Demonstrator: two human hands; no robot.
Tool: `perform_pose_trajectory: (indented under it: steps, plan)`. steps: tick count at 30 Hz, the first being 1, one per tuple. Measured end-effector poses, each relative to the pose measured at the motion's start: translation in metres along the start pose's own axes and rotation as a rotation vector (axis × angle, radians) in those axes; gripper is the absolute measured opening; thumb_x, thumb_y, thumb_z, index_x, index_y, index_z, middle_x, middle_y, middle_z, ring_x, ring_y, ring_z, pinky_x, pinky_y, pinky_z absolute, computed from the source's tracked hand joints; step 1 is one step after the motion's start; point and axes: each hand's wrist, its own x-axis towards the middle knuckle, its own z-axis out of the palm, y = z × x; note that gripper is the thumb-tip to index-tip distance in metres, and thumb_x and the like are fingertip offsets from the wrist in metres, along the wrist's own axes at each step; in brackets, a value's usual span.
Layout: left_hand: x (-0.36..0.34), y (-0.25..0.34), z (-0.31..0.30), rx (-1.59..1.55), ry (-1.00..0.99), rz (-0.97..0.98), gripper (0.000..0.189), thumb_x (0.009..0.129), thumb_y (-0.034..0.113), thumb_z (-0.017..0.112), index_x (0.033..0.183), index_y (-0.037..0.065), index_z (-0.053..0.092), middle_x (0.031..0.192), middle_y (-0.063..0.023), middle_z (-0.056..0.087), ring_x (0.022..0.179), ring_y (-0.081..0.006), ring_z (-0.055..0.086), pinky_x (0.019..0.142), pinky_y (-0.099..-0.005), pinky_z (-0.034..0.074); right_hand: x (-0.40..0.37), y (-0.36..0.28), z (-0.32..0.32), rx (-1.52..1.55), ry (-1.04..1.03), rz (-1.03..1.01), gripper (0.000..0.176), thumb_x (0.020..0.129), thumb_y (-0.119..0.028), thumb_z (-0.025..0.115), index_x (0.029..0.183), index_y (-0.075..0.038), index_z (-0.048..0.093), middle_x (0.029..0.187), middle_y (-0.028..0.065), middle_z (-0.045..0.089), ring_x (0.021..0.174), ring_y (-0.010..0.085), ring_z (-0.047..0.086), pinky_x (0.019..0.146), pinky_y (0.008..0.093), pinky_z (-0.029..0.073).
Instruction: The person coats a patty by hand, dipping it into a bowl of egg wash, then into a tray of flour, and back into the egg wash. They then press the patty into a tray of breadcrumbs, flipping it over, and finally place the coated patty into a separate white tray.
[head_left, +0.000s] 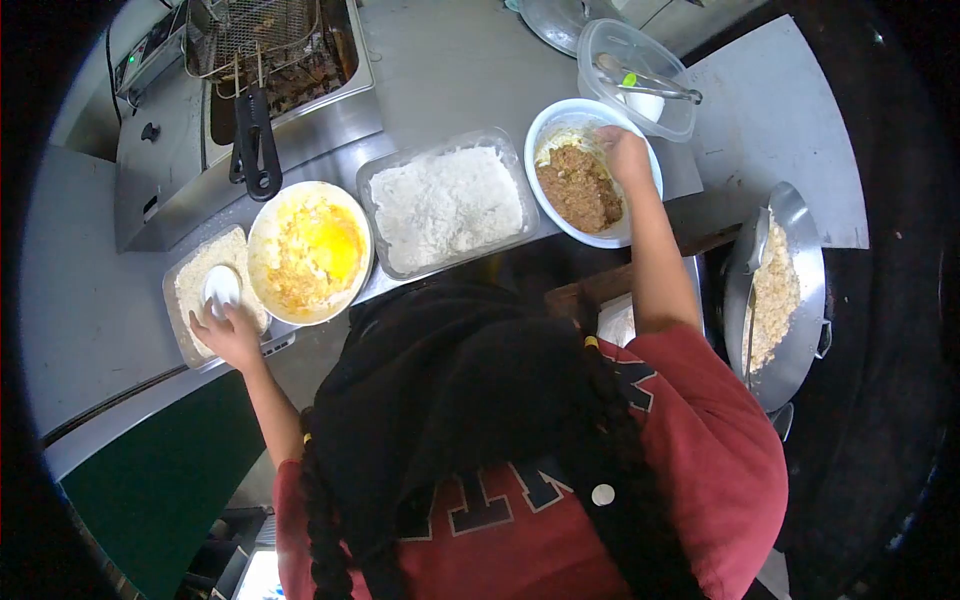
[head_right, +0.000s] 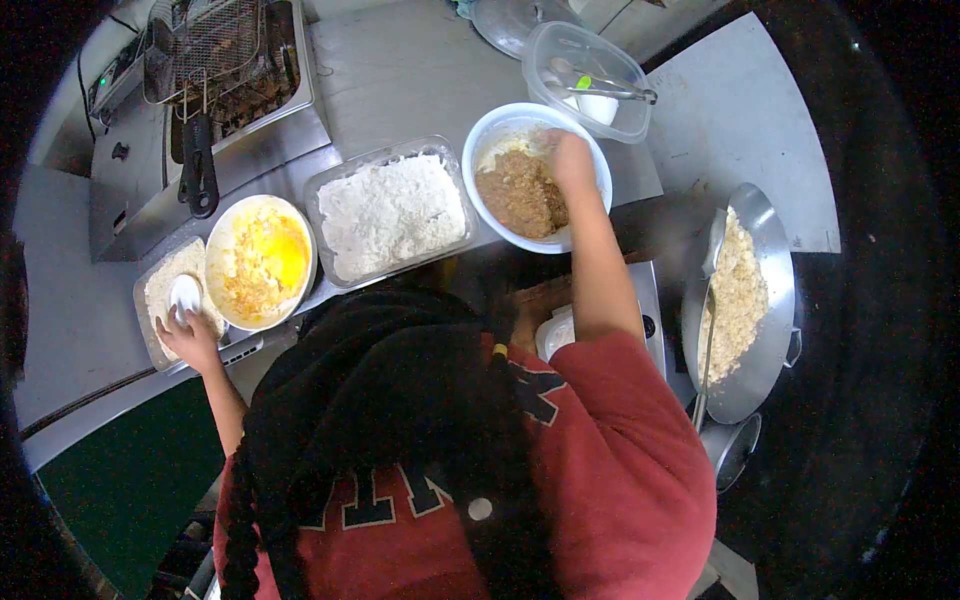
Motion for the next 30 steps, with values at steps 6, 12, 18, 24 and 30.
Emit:
perform_pose_trajectory:
  steps: [6,12,18,24,30]
  plan:
    - [0.000,0.000,-0.001,-0.014,-0.011,-0.006,0.042,0.090,0.026,0.058,0.124,0.002,0.060,0.143,-0.0314,0.038,0.132,-0.0473,0.039,0.108,-0.0523,0.035,-0.025,-0.072,0.010,-0.073,-0.338,-0.072,0.028,0.080,-0.005,0.062,0.105,-0.007,0.074,0.104,0.0227,0.069,0.100,0.0386,0.065,0.092,0.0440,0.049]
    - [0.000,0.002,-0.002,-0.018,-0.020,-0.019,0.041,0.090,0.024,0.059,0.124,0.003,0.061,0.143,-0.0312,0.039,0.132,-0.0474,0.040,0.109,-0.0516,0.035,-0.011,-0.084,0.005,-0.327,-0.437,-0.093,0.044,0.079,-0.023,0.075,0.121,-0.013,0.069,0.120,0.0209,0.066,0.111,0.0376,0.062,0.100,0.0437,0.046]
    - [0.001,0.004,-0.005,-0.056,-0.023,-0.018,0.041,0.090,0.024,0.058,0.124,0.002,0.061,0.144,-0.0316,0.038,0.132,-0.0472,0.040,0.109,-0.0509,0.035,-0.007,-0.055,0.029,-0.170,-0.349,-0.022,0.038,0.071,-0.027,0.077,0.106,-0.011,0.074,0.107,0.0175,0.070,0.101,0.0345,0.066,0.093,0.0439,0.051]
    - [0.001,0.003,-0.003,-0.001,-0.017,0.001,0.042,0.090,0.026,0.058,0.125,0.002,0.060,0.143,-0.0335,0.038,0.131,-0.0476,0.040,0.109,-0.0517,0.035,-0.018,-0.068,0.034,-0.142,-0.299,-0.061,0.034,0.072,-0.021,0.075,0.105,-0.011,0.074,0.104,0.0186,0.070,0.098,0.0368,0.066,0.091,0.0439,0.052]
    - [0.000,0.003,-0.001,-0.058,-0.004,-0.023,0.041,0.091,0.027,0.058,0.123,0.003,0.061,0.144,-0.0327,0.038,0.132,-0.0476,0.040,0.108,-0.0522,0.036,-0.016,-0.068,0.058,-0.194,-0.295,-0.141,0.030,0.072,-0.018,0.078,0.101,-0.012,0.074,0.100,0.0211,0.070,0.098,0.0384,0.065,0.091,0.0436,0.050]
